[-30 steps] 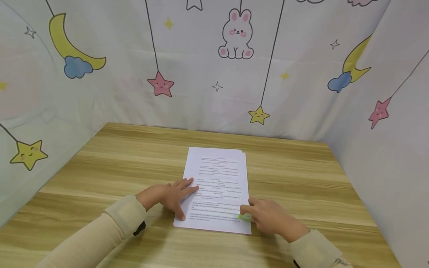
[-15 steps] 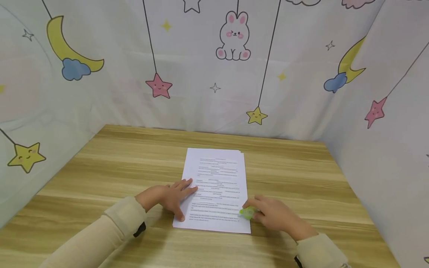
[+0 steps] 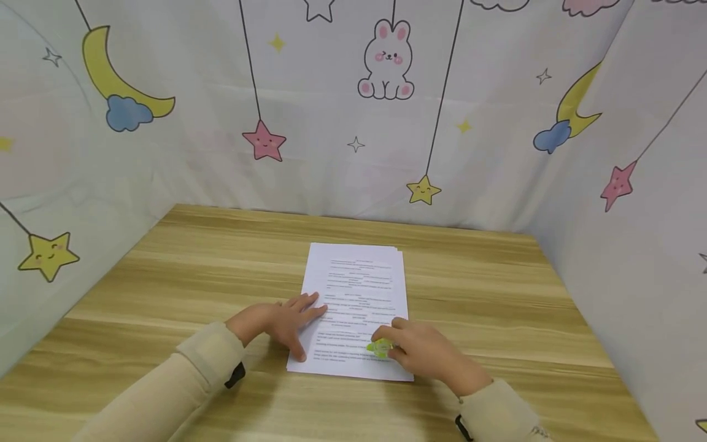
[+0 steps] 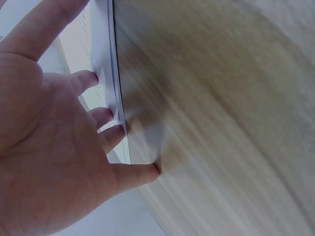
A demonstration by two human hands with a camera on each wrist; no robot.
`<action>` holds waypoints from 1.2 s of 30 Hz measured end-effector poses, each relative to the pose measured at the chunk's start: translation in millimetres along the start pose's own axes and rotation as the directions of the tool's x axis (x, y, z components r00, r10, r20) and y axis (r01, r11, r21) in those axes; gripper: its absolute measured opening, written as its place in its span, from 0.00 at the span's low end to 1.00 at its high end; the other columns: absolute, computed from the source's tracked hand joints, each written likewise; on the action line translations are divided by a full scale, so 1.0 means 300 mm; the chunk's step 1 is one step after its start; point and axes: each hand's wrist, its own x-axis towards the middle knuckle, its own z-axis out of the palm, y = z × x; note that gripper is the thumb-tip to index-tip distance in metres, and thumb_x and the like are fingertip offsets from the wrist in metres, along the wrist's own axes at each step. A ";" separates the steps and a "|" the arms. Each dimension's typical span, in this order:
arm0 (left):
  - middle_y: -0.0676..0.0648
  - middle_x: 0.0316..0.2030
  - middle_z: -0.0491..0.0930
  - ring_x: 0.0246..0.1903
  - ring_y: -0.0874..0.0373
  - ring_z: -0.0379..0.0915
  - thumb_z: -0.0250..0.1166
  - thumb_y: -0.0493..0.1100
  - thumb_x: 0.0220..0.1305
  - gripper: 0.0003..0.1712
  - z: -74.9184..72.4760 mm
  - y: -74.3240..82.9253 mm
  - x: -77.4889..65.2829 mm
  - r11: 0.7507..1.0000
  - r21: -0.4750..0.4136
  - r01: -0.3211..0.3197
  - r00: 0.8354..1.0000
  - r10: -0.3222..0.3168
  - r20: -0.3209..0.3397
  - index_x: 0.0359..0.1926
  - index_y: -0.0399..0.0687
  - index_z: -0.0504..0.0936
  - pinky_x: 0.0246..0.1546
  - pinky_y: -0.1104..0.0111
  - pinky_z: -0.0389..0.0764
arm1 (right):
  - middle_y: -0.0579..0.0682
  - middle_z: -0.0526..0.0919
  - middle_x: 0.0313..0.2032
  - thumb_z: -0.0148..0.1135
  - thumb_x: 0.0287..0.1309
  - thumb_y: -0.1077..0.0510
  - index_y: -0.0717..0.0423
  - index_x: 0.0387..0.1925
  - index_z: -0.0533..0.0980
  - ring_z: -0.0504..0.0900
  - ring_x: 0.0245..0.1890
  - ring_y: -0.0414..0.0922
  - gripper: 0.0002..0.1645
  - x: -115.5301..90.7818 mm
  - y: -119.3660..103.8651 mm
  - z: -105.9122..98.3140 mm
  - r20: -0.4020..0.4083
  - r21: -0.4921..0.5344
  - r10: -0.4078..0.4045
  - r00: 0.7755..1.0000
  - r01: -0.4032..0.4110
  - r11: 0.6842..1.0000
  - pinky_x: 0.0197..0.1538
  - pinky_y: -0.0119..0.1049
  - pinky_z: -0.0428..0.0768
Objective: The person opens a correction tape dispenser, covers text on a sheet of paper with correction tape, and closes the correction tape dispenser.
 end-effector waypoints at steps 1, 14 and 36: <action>0.49 0.73 0.33 0.72 0.50 0.29 0.69 0.58 0.47 0.56 0.000 -0.001 0.001 1.000 0.000 0.000 1.000 0.000 -0.001 0.72 0.60 0.45 0.68 0.48 0.46 | 0.39 0.72 0.27 0.65 0.50 0.59 0.40 0.42 0.76 0.59 0.19 0.30 0.16 0.014 -0.007 0.010 -0.009 -0.005 -0.019 1.000 0.019 1.000 0.23 0.22 0.62; 0.49 0.73 0.33 0.72 0.50 0.30 0.69 0.59 0.47 0.56 0.000 -0.010 0.008 1.000 0.004 0.003 1.000 -0.003 0.001 0.72 0.60 0.45 0.67 0.46 0.47 | 0.40 0.73 0.25 0.65 0.48 0.62 0.40 0.39 0.80 0.60 0.17 0.31 0.16 0.142 -0.074 0.075 -0.022 -0.081 -0.121 0.992 0.119 0.990 0.23 0.21 0.62; 0.49 0.73 0.33 0.72 0.50 0.30 0.70 0.59 0.46 0.57 0.004 -0.004 0.004 1.000 -0.001 0.013 1.000 -0.013 -0.006 0.72 0.61 0.46 0.67 0.48 0.47 | 0.44 0.74 0.27 0.62 0.50 0.63 0.43 0.38 0.76 0.65 0.18 0.33 0.14 0.172 -0.083 0.067 0.106 -0.206 -0.233 0.967 0.251 0.946 0.25 0.24 0.69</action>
